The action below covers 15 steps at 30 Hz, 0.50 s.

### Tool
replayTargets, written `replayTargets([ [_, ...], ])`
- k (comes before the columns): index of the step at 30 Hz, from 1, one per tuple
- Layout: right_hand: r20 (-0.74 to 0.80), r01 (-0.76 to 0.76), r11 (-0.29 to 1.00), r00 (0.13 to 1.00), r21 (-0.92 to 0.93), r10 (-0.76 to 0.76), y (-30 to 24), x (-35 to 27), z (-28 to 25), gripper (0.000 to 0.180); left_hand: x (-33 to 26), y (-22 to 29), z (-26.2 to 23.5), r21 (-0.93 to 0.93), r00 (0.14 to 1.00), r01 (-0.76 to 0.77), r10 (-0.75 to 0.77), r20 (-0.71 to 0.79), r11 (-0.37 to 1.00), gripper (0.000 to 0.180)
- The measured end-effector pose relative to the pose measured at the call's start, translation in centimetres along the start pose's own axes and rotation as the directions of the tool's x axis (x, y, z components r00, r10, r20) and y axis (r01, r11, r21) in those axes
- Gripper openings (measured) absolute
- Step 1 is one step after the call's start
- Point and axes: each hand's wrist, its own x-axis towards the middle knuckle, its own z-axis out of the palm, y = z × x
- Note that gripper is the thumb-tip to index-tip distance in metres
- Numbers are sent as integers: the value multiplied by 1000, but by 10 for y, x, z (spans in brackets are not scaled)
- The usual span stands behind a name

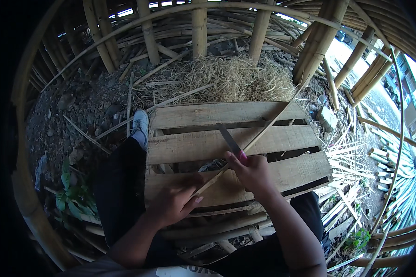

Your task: The person uses a knife to shave and smooth a thin bamboo stick held over a wooden pallet. The person repeatedly draws the knife along the stick's length, rotating it to work different sides, and occasionally repositions the stick to continue shaving.

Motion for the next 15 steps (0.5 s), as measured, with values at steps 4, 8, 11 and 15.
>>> replayTargets([
  [4,-26,-5,998,1000,67,7,4,6,5,38,1,-1,-2,-30,999,-39,38,-20,999,32],
  [8,-42,20,994,999,111,-15,9,9,4,32,0,-9,1,-18,980,-154,150,-131,988,34],
  [11,-61,34,999,998,-19,-35,4,7,2,32,-3,-11,4,99,974,-176,189,-129,979,37],
  [15,-138,202,922,956,-330,-259,6,11,2,40,-2,-13,8,198,982,-126,150,-113,972,41],
])
